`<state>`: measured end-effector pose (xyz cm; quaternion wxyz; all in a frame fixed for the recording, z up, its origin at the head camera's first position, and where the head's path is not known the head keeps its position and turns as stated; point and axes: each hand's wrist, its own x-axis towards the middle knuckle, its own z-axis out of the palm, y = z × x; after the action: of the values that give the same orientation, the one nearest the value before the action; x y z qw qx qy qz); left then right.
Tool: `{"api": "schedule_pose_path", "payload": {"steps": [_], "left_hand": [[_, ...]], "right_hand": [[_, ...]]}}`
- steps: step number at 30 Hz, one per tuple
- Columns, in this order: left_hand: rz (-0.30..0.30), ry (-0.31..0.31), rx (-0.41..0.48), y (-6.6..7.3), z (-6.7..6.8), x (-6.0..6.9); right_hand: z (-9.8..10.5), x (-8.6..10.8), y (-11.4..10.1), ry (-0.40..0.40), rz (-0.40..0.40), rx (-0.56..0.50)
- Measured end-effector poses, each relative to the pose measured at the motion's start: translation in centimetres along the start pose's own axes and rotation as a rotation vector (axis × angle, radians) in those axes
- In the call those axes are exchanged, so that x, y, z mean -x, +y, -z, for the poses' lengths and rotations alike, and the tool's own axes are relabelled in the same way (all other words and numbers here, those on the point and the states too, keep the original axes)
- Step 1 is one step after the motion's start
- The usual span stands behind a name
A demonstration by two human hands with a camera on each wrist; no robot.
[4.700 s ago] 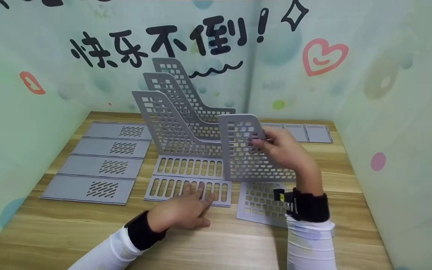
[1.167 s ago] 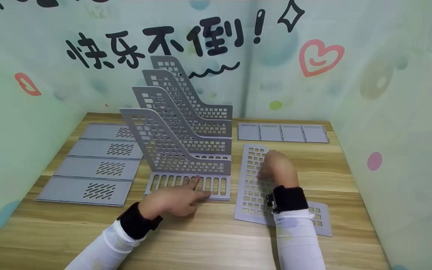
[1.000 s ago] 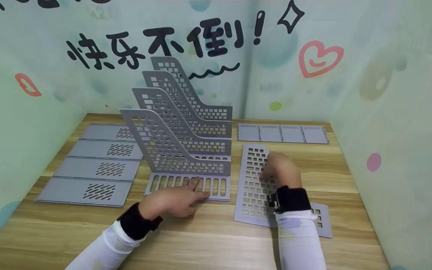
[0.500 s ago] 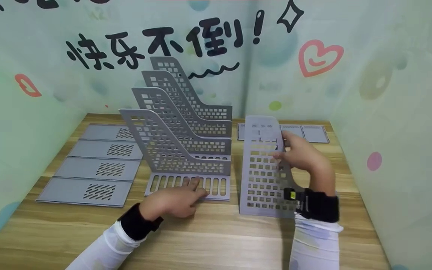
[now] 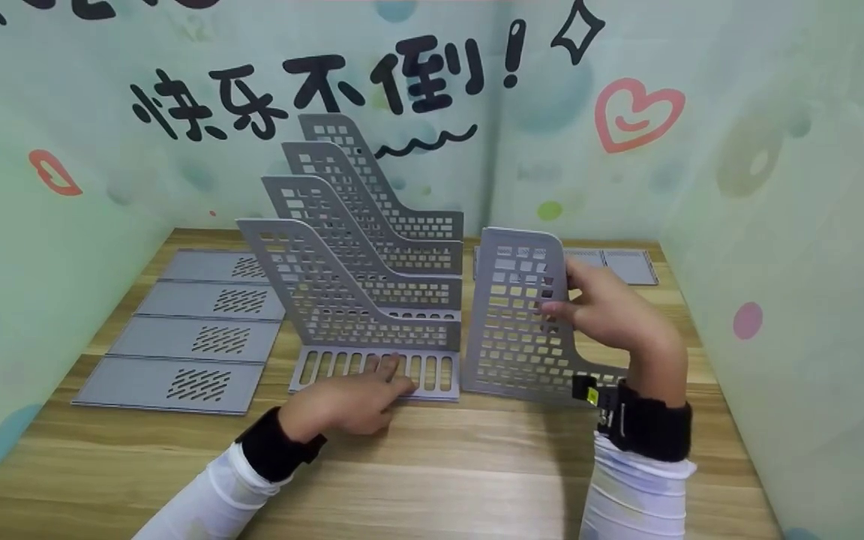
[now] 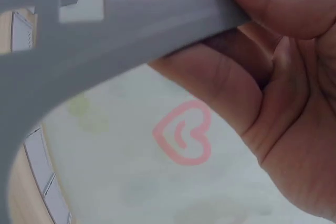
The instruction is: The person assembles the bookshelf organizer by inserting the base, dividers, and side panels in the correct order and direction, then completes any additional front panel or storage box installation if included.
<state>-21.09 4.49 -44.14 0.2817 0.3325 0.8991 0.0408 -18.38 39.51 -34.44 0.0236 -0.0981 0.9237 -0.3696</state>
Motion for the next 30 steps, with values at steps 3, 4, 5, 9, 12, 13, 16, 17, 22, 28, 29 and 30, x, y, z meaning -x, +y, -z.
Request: {"api": "schedule_pose_path", "payload": {"steps": [3, 4, 5, 9, 12, 13, 16, 17, 22, 28, 29, 30], "left_hand": [[-0.005, -0.004, 0.0, 0.0, 0.1, 0.0], [-0.004, -0.005, 0.001, 0.0, 0.1, 0.0], [-0.003, -0.006, 0.001, 0.0, 0.1, 0.0], [0.004, -0.008, 0.007, -0.1, 0.2, 0.0], [0.003, -0.01, 0.008, -0.1, 0.1, 0.0], [0.002, -0.011, 0.009, -0.1, 0.1, 0.0], [0.002, -0.01, 0.005, -0.1, 0.1, 0.0], [0.003, -0.008, 0.007, 0.0, 0.1, 0.1], [0.017, -0.006, 0.011, 0.0, 0.0, 0.1], [0.017, 0.01, 0.0, -0.1, -0.2, 0.0], [0.014, 0.011, -0.004, -0.1, -0.3, -0.1], [0.013, 0.009, -0.003, 0.0, -0.3, -0.1]], "right_hand": [[-0.3, 0.0, -0.5, -0.002, 0.016, -0.001], [-0.3, 0.0, -0.6, -0.009, 0.015, -0.003], [-0.4, -0.1, -0.7, -0.016, 0.019, 0.0], [-0.7, -0.4, -1.1, -0.05, 0.005, 0.018], [-0.9, -0.6, -1.3, -0.06, -0.006, 0.046], [-1.0, -0.6, -1.3, -0.063, -0.004, 0.052], [-1.1, -0.5, -1.7, -0.067, 0.012, 0.082], [-1.1, -0.4, -1.8, -0.071, 0.019, 0.092], [-0.8, 0.5, -2.6, -0.126, 0.007, 0.145], [-0.6, 1.0, -3.1, -0.153, -0.011, 0.203], [-0.6, 1.0, -3.0, -0.152, -0.011, 0.201], [-0.6, 1.0, -2.9, -0.156, -0.016, 0.191]]}}
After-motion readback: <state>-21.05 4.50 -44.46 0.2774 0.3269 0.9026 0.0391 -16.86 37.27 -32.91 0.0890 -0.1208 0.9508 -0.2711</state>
